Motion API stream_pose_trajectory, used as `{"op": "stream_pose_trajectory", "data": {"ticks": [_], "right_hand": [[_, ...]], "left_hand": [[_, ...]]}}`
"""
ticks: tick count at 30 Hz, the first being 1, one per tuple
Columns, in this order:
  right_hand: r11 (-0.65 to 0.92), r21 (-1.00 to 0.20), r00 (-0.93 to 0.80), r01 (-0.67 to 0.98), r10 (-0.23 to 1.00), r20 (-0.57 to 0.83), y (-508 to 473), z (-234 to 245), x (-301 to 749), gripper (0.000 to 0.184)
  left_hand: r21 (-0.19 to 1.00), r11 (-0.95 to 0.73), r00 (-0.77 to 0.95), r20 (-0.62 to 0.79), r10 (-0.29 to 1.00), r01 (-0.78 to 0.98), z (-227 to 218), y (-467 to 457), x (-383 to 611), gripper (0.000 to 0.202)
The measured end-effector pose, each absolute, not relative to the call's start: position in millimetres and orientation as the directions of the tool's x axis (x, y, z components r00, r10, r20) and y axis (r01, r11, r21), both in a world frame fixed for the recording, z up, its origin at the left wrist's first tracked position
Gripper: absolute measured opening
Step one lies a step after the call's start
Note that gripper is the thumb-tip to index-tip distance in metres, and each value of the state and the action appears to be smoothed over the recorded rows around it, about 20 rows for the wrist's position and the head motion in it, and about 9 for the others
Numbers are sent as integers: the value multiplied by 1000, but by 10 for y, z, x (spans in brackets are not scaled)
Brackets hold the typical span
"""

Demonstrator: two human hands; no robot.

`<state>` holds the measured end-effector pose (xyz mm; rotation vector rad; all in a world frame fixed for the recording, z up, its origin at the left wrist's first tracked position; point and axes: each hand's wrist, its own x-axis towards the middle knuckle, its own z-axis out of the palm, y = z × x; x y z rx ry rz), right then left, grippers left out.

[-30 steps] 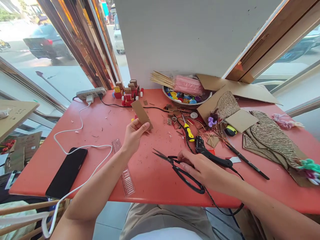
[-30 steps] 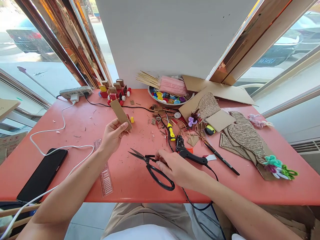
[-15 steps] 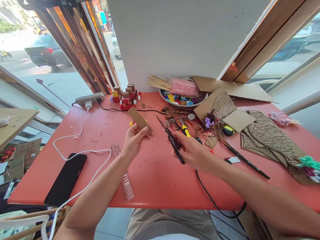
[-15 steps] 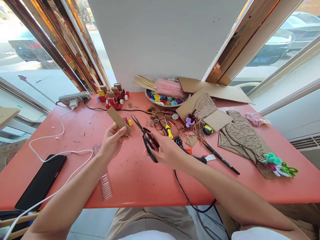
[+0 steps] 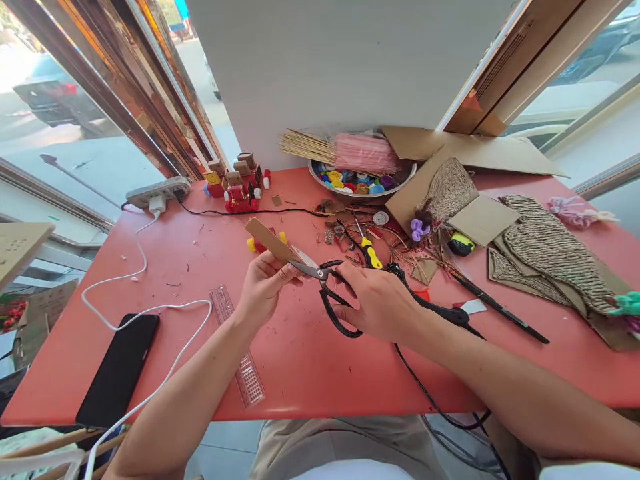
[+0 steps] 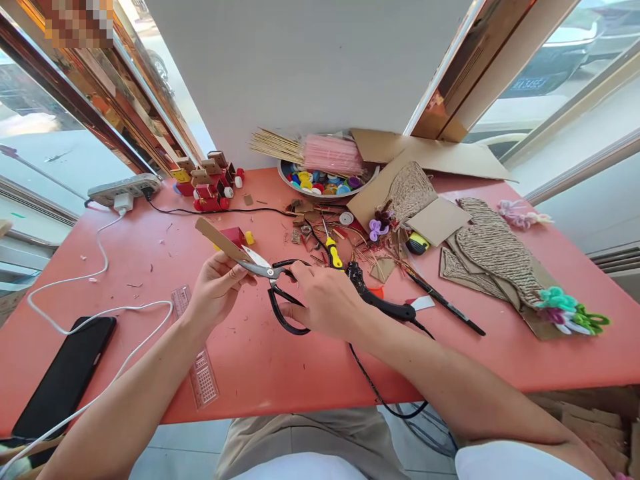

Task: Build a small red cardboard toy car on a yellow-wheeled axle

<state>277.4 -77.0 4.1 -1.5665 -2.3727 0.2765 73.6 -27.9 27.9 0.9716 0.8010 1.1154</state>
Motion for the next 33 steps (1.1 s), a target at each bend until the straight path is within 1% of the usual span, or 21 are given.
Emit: {"op": "stream_pose_trajectory", "data": {"ticks": [3, 7, 11, 14, 19, 24, 29, 33], "right_hand": [[408, -276, -393, 870, 913, 109, -800, 48, 2762, 48], [440, -225, -439, 869, 897, 57, -828, 138, 2745, 43], [471, -207, -472, 857, 880, 49, -854, 268, 2748, 42], [463, -187, -466, 866, 884, 28, -867, 328, 2738, 41], [430, -160, -438, 888, 899, -14, -869, 353, 2689, 32], [421, -118, -430, 900, 901, -63, -872, 383, 2646, 33], [409, -123, -421, 904, 902, -94, -883, 385, 2633, 34], [405, -162, -416, 900, 908, -41, -902, 338, 2651, 30]], "left_hand": [[931, 145, 269, -53, 962, -335, 285, -308, 743, 54], [940, 149, 265, -66, 962, -308, 295, -325, 737, 53], [946, 145, 270, -65, 961, -288, 308, -319, 736, 53], [951, 138, 278, -59, 959, -277, 316, -317, 737, 54], [957, 129, 274, -55, 960, -259, 324, -326, 733, 55], [955, 130, 267, -57, 962, -266, 325, -332, 738, 55], [952, 146, 265, -72, 961, -268, 357, -344, 741, 54], [950, 155, 247, -87, 965, -272, 383, -357, 752, 53]]}}
